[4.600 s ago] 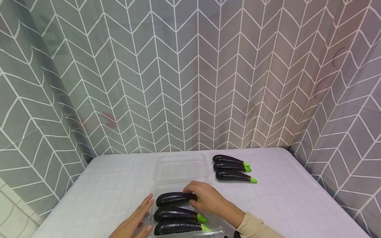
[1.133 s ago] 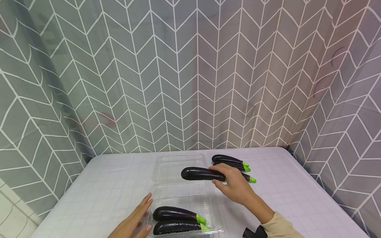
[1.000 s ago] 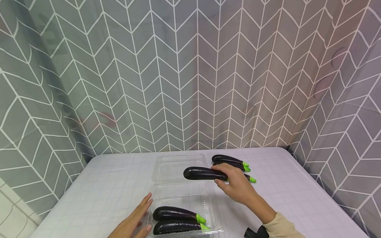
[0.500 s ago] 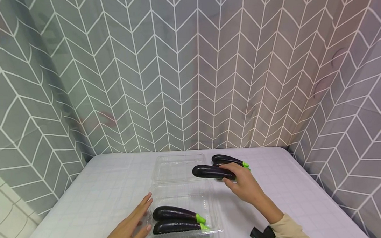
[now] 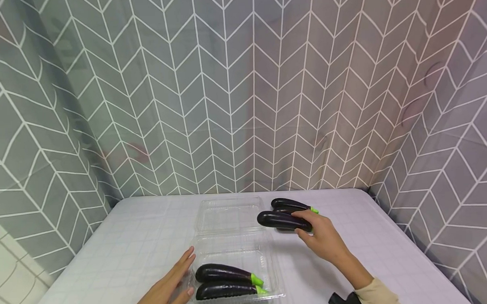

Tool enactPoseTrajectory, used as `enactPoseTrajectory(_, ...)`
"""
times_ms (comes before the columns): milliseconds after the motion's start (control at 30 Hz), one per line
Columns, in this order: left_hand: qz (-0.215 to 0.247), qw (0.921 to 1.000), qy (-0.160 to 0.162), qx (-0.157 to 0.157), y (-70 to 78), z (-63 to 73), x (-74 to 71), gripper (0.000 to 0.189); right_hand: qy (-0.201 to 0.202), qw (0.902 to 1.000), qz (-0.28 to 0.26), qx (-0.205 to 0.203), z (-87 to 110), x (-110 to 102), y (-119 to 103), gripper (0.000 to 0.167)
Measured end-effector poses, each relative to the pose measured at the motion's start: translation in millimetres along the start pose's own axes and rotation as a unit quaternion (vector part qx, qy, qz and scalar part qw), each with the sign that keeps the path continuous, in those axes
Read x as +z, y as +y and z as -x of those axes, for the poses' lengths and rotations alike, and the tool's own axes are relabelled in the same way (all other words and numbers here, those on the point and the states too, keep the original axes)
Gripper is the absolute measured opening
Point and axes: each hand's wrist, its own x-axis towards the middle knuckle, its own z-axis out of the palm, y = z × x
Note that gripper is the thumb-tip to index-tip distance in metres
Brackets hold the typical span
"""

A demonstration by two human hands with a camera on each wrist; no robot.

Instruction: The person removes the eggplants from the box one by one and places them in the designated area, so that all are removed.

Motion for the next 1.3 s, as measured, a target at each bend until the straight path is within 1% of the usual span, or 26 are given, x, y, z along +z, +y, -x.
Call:
enactPoseTrajectory(167,0.0,1.0,-0.003,-0.002,1.0,-0.2,-0.4,0.072,0.004,0.9999,0.011,0.007,3.5,-2.6,6.3,0.047)
enactPoseTrajectory(433,-0.001,1.0,-0.002,-0.005,1.9,-0.3,-1.1,0.072,0.001,0.9994,0.017,0.031,10.1,-5.8,13.2,0.045)
enactPoseTrajectory(667,0.004,0.9999,-0.005,-0.01,2.0,-0.6,-0.4,0.072,0.001,0.9989,0.026,0.04,13.0,-5.2,21.2,0.045)
enactPoseTrajectory(1100,0.001,0.9999,-0.006,-0.014,1.8,-0.6,-0.8,0.073,-0.031,0.9958,0.012,0.086,17.6,-1.2,36.5,0.042)
enactPoseTrajectory(1300,0.001,0.9999,-0.005,-0.015,2.6,-0.8,-1.6,0.073,-0.047,0.9934,0.014,0.104,20.9,1.8,39.4,0.042)
